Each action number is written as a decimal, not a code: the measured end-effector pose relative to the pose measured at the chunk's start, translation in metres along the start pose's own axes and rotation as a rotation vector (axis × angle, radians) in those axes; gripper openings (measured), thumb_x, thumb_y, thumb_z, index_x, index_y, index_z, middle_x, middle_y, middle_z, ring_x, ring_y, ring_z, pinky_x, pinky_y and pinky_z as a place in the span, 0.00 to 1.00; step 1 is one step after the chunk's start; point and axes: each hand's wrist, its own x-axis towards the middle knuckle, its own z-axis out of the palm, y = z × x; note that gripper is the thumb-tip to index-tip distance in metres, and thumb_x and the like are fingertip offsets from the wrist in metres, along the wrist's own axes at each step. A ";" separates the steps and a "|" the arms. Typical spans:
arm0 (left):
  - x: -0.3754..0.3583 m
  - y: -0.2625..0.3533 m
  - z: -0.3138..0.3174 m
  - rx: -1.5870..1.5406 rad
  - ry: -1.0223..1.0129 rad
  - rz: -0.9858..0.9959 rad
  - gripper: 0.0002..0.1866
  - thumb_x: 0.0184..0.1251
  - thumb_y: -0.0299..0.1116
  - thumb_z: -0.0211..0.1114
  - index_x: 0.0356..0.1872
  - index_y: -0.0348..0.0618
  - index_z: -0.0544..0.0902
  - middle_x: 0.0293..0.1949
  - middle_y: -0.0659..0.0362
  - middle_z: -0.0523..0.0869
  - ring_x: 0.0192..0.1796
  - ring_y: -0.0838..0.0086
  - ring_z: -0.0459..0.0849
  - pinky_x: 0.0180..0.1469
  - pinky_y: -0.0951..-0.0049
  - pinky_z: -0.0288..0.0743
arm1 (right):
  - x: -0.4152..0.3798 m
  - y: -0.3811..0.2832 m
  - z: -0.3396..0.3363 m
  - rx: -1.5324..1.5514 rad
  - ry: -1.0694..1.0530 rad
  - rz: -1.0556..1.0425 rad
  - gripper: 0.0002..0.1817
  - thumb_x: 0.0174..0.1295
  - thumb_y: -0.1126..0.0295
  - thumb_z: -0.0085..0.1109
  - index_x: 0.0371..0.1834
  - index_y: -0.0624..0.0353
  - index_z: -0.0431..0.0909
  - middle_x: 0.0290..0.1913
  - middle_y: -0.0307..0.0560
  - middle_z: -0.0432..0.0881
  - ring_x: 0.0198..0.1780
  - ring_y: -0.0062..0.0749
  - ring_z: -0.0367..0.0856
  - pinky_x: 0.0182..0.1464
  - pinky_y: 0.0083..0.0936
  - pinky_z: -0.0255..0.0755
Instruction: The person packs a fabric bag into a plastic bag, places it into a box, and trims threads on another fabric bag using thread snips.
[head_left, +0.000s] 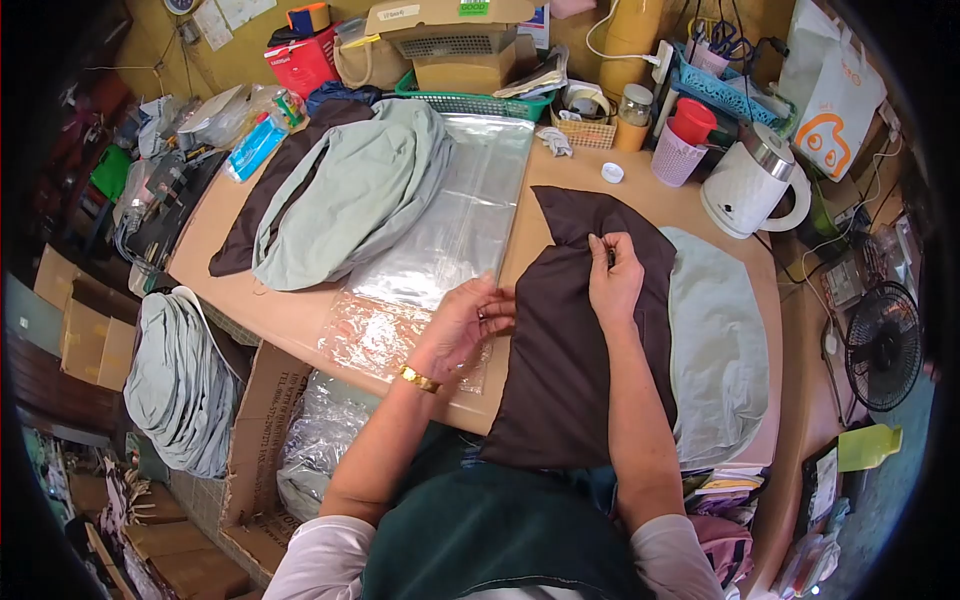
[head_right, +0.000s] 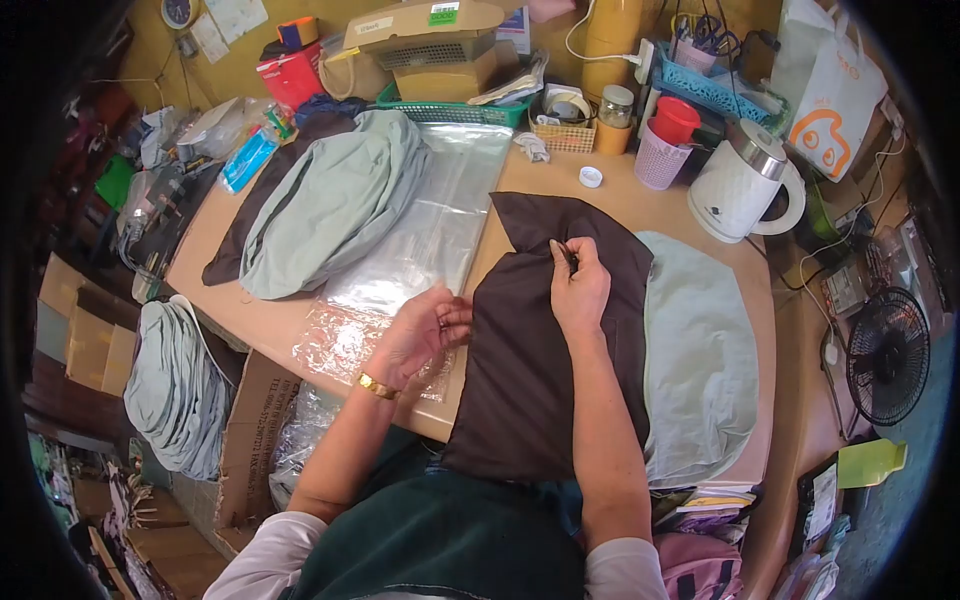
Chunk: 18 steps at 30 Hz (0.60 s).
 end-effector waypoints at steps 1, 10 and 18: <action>0.003 -0.007 0.000 0.162 0.050 0.016 0.17 0.67 0.40 0.66 0.46 0.35 0.80 0.34 0.64 0.80 0.32 0.82 0.76 0.33 0.81 0.69 | 0.000 -0.001 0.000 0.001 -0.001 -0.001 0.12 0.63 0.68 0.64 0.31 0.61 0.71 0.23 0.48 0.76 0.22 0.37 0.71 0.29 0.29 0.68; 0.013 0.002 -0.014 1.277 0.051 0.425 0.14 0.66 0.40 0.68 0.35 0.38 0.82 0.32 0.65 0.81 0.33 0.83 0.77 0.37 0.80 0.70 | 0.003 0.004 -0.011 0.031 0.022 0.066 0.13 0.67 0.66 0.62 0.31 0.63 0.70 0.24 0.39 0.72 0.29 0.19 0.66 0.34 0.20 0.66; -0.001 0.001 -0.014 0.044 -0.203 -0.062 0.09 0.72 0.34 0.61 0.40 0.38 0.80 0.37 0.62 0.83 0.36 0.80 0.81 0.36 0.83 0.78 | 0.004 -0.010 -0.014 -0.063 -0.027 0.056 0.13 0.63 0.63 0.64 0.37 0.60 0.74 0.32 0.49 0.78 0.31 0.35 0.76 0.36 0.30 0.72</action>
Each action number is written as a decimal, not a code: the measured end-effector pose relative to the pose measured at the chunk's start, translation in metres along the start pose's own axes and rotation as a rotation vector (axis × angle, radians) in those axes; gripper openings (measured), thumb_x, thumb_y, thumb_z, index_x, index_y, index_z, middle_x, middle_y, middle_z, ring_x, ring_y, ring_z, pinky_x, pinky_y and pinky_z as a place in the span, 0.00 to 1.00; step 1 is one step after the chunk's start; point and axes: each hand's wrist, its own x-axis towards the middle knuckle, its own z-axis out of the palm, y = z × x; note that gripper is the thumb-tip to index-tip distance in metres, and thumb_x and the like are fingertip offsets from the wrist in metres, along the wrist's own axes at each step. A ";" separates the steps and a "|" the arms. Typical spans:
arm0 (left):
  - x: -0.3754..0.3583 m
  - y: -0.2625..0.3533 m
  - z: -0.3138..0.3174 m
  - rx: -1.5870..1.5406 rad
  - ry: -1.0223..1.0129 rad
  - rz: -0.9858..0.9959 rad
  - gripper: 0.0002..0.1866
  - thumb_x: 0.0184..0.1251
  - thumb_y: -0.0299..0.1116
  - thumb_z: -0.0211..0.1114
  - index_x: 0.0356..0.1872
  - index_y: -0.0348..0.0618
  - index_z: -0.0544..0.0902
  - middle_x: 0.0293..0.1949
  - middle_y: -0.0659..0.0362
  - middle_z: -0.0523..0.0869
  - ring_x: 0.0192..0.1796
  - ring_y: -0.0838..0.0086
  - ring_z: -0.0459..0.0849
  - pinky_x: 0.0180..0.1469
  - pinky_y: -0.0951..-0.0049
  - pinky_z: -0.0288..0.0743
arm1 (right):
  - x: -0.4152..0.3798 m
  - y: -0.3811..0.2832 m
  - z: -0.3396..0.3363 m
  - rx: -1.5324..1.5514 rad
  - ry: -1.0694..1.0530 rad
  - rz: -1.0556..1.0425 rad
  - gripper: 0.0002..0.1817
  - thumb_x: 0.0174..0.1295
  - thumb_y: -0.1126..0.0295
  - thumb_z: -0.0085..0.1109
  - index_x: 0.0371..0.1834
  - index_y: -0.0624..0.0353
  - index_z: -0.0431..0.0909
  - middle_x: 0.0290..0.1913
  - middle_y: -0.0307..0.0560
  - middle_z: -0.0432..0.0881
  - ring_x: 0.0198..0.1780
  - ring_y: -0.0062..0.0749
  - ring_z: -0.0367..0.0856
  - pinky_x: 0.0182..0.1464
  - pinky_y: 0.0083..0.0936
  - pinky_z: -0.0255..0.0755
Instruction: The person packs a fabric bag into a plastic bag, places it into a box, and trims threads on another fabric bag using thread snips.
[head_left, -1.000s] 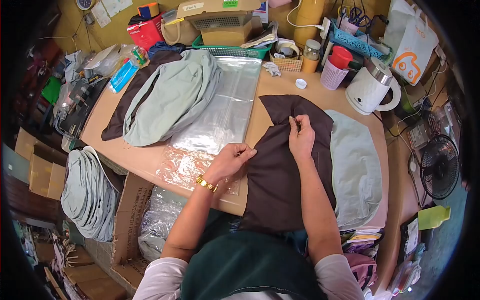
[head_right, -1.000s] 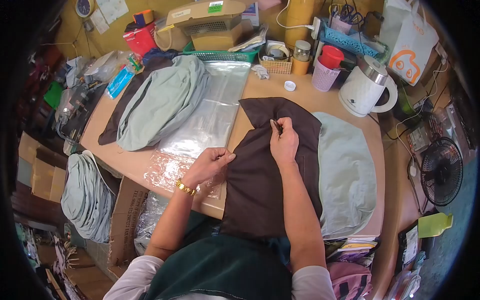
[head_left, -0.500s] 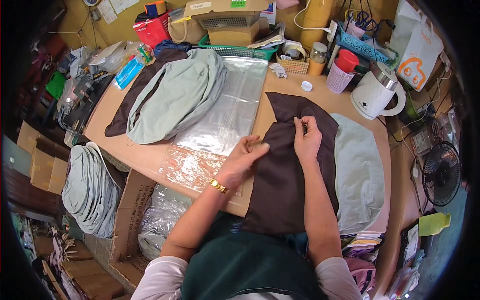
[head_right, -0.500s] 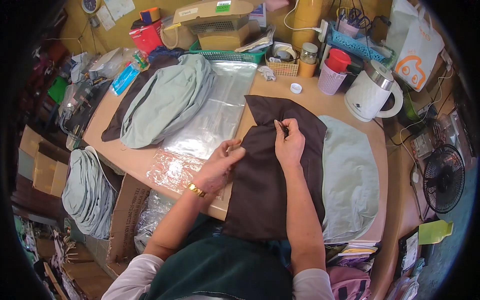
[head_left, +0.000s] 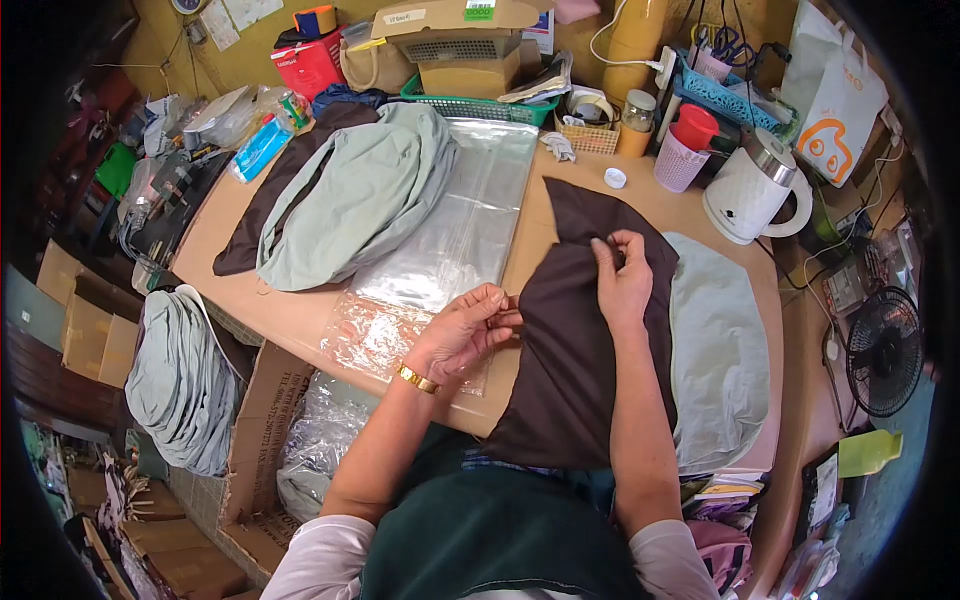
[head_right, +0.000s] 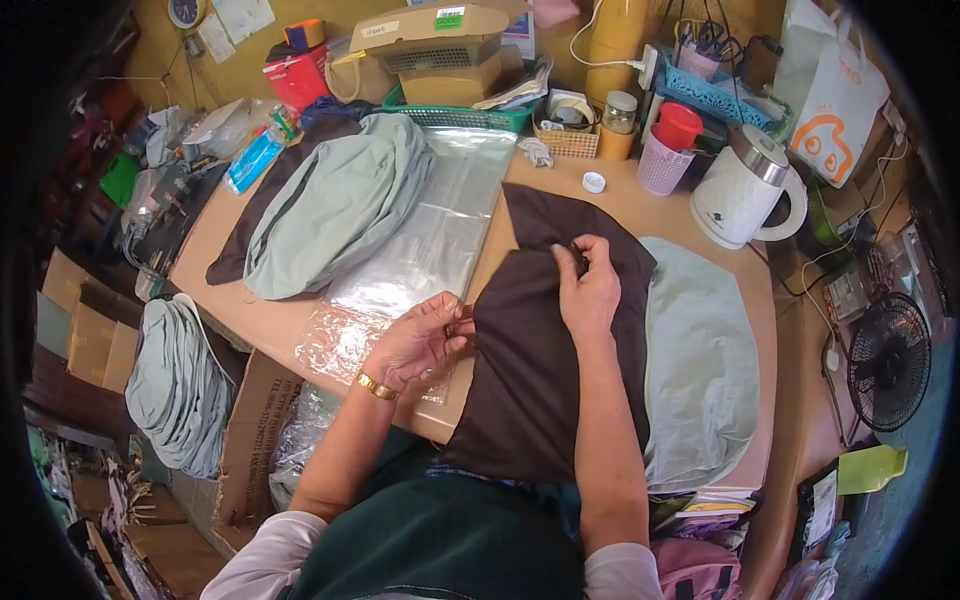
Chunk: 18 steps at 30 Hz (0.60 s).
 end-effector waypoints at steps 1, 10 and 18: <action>-0.001 -0.001 0.002 -0.173 0.015 -0.029 0.07 0.72 0.32 0.60 0.39 0.37 0.79 0.38 0.61 0.83 0.36 0.79 0.81 0.34 0.83 0.79 | 0.000 -0.011 -0.004 -0.098 -0.037 -0.010 0.13 0.63 0.62 0.64 0.40 0.60 0.76 0.37 0.50 0.78 0.35 0.36 0.78 0.38 0.31 0.73; 0.000 -0.011 -0.010 -0.261 -0.012 0.015 0.08 0.71 0.32 0.61 0.37 0.37 0.79 0.35 0.60 0.80 0.38 0.77 0.80 0.31 0.84 0.81 | -0.020 -0.066 -0.017 -0.089 -0.358 -0.385 0.15 0.52 0.69 0.70 0.44 0.51 0.82 0.40 0.42 0.73 0.35 0.40 0.78 0.39 0.34 0.73; -0.002 -0.010 -0.004 -0.466 -0.040 -0.091 0.07 0.71 0.30 0.60 0.33 0.38 0.79 0.33 0.58 0.81 0.40 0.73 0.85 0.40 0.79 0.86 | -0.025 -0.074 -0.014 -0.063 -0.336 -0.352 0.16 0.51 0.69 0.70 0.44 0.53 0.81 0.39 0.42 0.74 0.36 0.39 0.78 0.40 0.34 0.73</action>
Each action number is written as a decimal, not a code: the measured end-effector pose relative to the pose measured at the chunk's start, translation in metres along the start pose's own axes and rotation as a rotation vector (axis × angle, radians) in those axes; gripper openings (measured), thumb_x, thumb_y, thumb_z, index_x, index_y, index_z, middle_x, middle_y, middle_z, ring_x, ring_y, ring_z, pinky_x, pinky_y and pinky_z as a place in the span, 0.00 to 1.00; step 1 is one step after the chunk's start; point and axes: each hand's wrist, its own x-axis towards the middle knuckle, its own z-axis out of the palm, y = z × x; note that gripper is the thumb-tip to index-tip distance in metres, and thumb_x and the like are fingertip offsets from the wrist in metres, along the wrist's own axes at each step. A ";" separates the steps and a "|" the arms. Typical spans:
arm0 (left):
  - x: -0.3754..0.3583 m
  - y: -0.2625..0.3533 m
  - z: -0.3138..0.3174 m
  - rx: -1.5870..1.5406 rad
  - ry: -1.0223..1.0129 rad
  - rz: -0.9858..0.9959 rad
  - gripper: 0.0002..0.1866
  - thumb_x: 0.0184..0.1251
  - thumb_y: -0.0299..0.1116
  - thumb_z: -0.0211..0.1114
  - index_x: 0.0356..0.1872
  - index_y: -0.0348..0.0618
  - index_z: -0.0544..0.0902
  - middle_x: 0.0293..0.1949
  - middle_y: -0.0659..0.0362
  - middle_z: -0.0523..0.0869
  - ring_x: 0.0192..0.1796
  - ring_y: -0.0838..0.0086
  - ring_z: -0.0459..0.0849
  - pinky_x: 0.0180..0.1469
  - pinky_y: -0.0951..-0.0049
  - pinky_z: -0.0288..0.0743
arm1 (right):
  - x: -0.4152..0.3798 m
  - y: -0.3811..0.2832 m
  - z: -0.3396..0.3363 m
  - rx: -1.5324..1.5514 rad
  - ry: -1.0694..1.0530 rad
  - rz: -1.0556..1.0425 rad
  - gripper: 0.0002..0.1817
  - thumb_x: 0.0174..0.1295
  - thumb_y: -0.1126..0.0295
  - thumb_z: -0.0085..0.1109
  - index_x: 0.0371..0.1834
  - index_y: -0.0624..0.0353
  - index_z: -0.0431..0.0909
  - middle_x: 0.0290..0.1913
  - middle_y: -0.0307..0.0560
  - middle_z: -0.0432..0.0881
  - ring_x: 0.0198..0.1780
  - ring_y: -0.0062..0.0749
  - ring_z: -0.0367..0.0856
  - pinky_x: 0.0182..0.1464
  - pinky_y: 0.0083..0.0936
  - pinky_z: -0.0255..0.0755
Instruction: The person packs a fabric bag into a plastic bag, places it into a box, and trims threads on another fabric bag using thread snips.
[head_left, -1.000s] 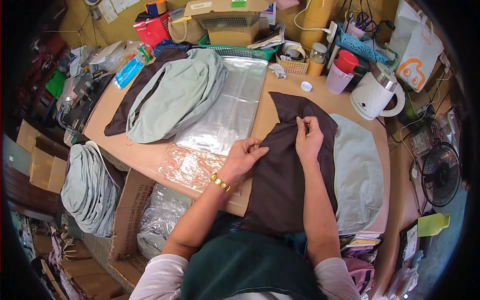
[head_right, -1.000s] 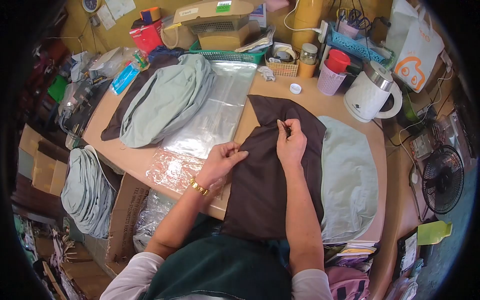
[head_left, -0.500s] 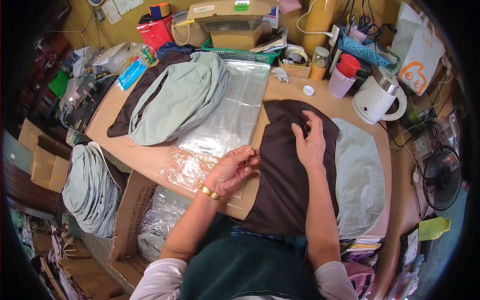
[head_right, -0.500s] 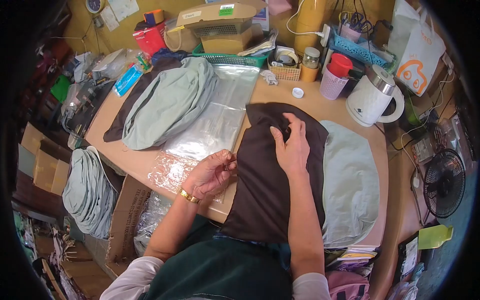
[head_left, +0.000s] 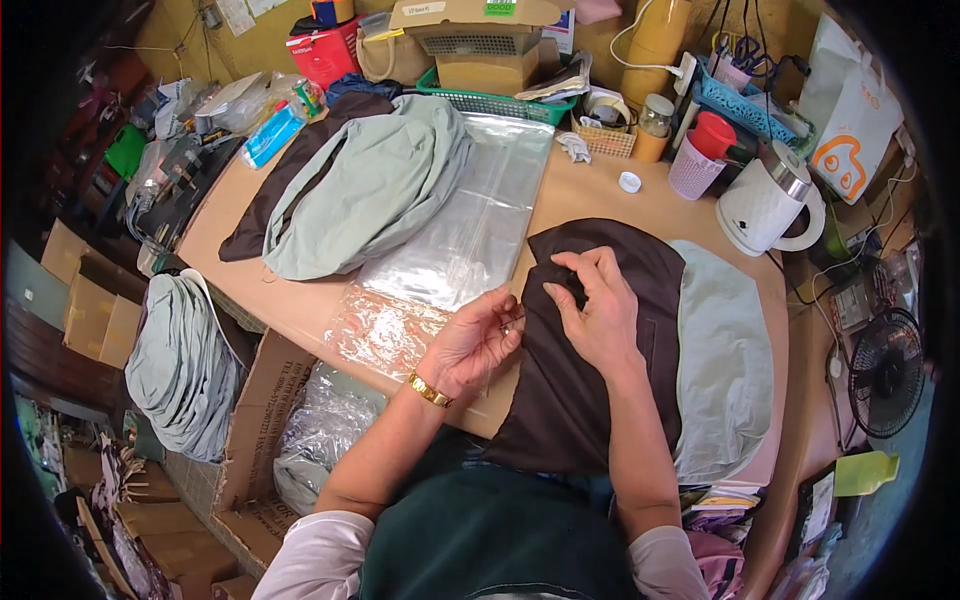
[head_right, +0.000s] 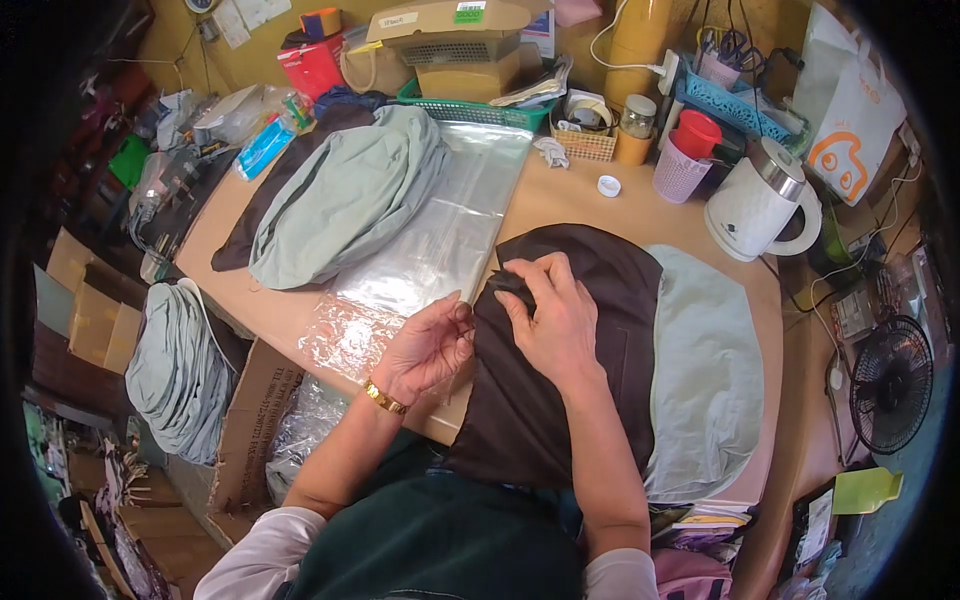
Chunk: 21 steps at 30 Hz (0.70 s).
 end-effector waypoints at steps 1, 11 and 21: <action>0.000 -0.001 -0.001 0.013 0.019 0.024 0.07 0.71 0.30 0.60 0.33 0.38 0.79 0.34 0.58 0.82 0.41 0.72 0.86 0.42 0.79 0.86 | 0.000 0.000 0.000 0.026 -0.008 0.034 0.16 0.51 0.69 0.70 0.44 0.54 0.81 0.40 0.42 0.74 0.37 0.39 0.78 0.40 0.34 0.73; -0.004 -0.010 0.012 0.247 0.103 0.282 0.07 0.70 0.30 0.62 0.35 0.37 0.76 0.37 0.55 0.82 0.45 0.69 0.86 0.52 0.74 0.85 | -0.002 -0.007 -0.007 -0.037 -0.024 -0.142 0.14 0.46 0.71 0.72 0.36 0.54 0.81 0.33 0.39 0.73 0.29 0.35 0.76 0.33 0.30 0.69; -0.001 -0.013 0.012 0.384 0.104 0.350 0.06 0.71 0.29 0.62 0.36 0.40 0.75 0.38 0.59 0.83 0.42 0.76 0.85 0.49 0.75 0.85 | -0.002 -0.022 -0.012 -0.106 -0.051 -0.170 0.14 0.43 0.73 0.72 0.28 0.54 0.74 0.29 0.39 0.72 0.28 0.33 0.76 0.31 0.29 0.65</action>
